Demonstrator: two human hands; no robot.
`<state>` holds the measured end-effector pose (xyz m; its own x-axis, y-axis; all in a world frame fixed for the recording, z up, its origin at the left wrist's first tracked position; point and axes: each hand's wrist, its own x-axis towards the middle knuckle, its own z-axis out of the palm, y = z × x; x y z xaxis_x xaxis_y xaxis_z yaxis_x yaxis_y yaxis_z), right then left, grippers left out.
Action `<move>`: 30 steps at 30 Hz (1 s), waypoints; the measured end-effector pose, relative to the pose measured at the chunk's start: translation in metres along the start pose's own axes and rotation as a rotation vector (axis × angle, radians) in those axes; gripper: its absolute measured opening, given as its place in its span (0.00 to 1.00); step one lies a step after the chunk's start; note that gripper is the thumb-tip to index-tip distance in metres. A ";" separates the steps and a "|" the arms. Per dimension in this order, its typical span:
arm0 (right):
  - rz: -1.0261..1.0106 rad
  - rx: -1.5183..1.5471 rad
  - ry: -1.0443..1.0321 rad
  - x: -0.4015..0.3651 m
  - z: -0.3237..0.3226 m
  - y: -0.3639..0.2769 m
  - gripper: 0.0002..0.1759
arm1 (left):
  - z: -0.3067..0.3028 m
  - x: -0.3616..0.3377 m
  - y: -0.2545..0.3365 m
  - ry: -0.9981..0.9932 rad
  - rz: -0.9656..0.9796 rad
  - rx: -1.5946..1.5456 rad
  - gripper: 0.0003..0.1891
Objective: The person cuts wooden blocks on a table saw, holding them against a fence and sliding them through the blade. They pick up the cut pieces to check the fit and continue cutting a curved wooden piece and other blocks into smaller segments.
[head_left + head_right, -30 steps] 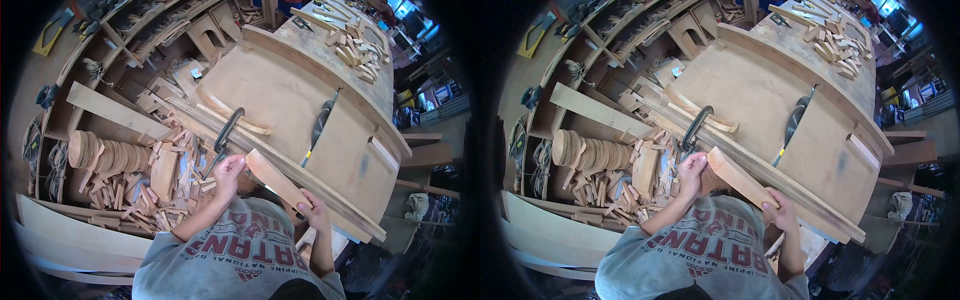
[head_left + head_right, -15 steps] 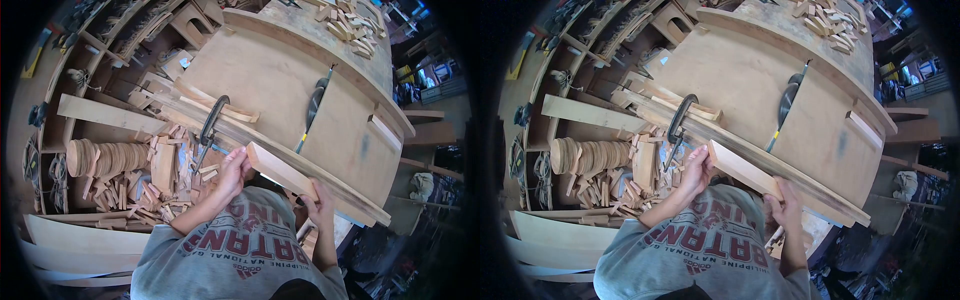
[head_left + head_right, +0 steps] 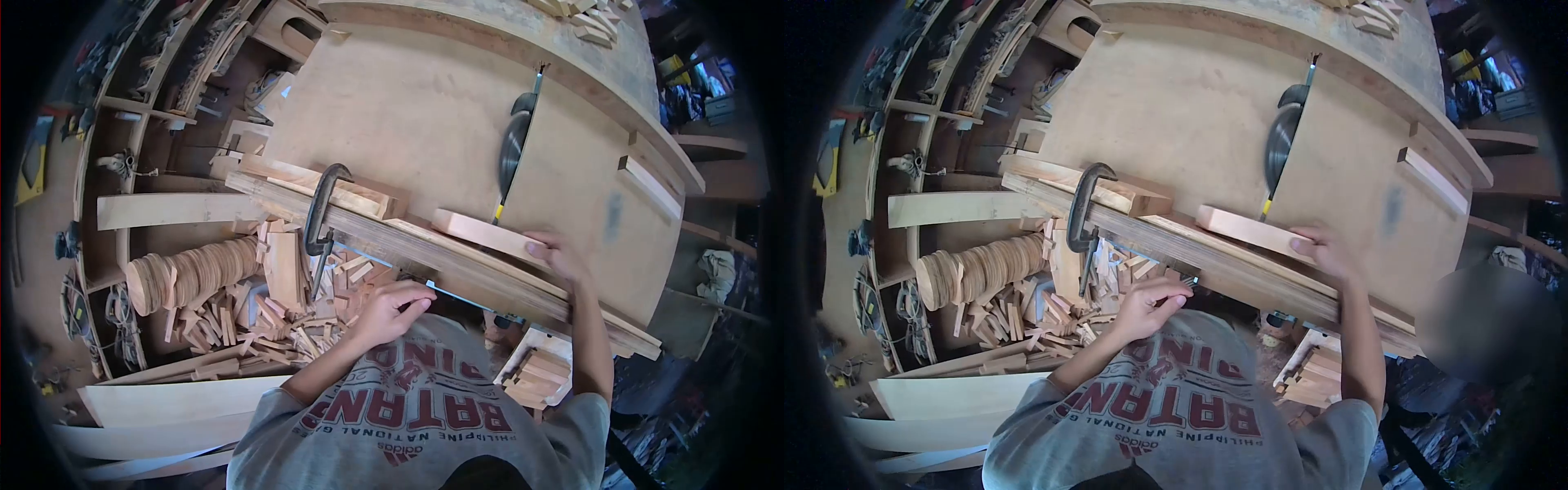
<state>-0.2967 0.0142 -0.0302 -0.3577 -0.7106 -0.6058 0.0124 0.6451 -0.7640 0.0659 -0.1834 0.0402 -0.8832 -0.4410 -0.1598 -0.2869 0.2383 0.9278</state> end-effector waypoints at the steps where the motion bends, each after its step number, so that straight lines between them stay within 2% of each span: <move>1: -0.062 -0.110 -0.006 0.013 0.011 0.003 0.27 | 0.000 0.002 0.000 0.005 0.073 0.037 0.08; 3: -0.120 -0.213 -0.020 0.020 0.029 -0.004 0.27 | -0.003 0.007 0.002 -0.009 0.081 0.079 0.07; 5: -0.174 -0.474 0.133 0.013 0.036 -0.023 0.25 | -0.005 0.009 0.000 -0.021 0.091 0.118 0.06; 6: -0.171 -0.470 0.125 0.014 0.037 -0.017 0.25 | -0.007 0.009 -0.001 -0.008 0.083 0.136 0.06; 8: -0.148 -0.162 0.237 0.013 0.037 -0.006 0.23 | -0.009 0.008 -0.004 0.005 0.068 0.154 0.05; 12: -0.038 -0.265 0.199 0.007 0.034 -0.006 0.23 | -0.010 0.010 -0.007 0.038 0.052 0.151 0.05; 14: -0.152 -0.245 0.184 0.009 0.035 -0.005 0.22 | -0.007 0.013 -0.007 0.049 0.053 0.148 0.05; 20: -0.224 -0.270 0.136 0.019 0.045 0.004 0.22 | -0.005 0.026 -0.002 0.045 0.131 0.221 0.06; 22: -0.194 -0.254 0.136 0.018 0.046 0.001 0.22 | -0.009 0.039 0.008 0.024 0.328 0.429 0.20; 23: -0.166 -0.240 0.134 0.017 0.046 -0.002 0.22 | -0.011 0.053 0.019 0.024 0.331 0.427 0.20; 25: -0.136 -0.263 0.121 0.015 0.045 -0.010 0.22 | -0.019 0.088 0.037 -0.187 0.338 0.607 0.45; 26: -0.108 -0.287 0.106 0.015 0.044 -0.014 0.22 | -0.022 0.100 0.031 -0.184 0.343 0.604 0.45; 28: -0.123 -0.321 0.103 0.016 0.042 -0.016 0.23 | -0.023 0.125 0.015 -0.345 0.306 0.807 0.62; 29: -0.134 -0.348 0.095 0.016 0.042 -0.014 0.23 | -0.023 0.133 0.010 -0.339 0.289 0.825 0.66; 30: -0.125 -0.355 0.109 0.016 0.042 -0.008 0.23 | -0.022 0.140 0.008 -0.342 0.305 0.815 0.66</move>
<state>-0.2635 -0.0145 -0.0432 -0.4332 -0.7682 -0.4713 -0.3542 0.6260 -0.6947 -0.0518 -0.2622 0.0321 -0.9872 -0.0113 -0.1590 -0.0818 0.8921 0.4443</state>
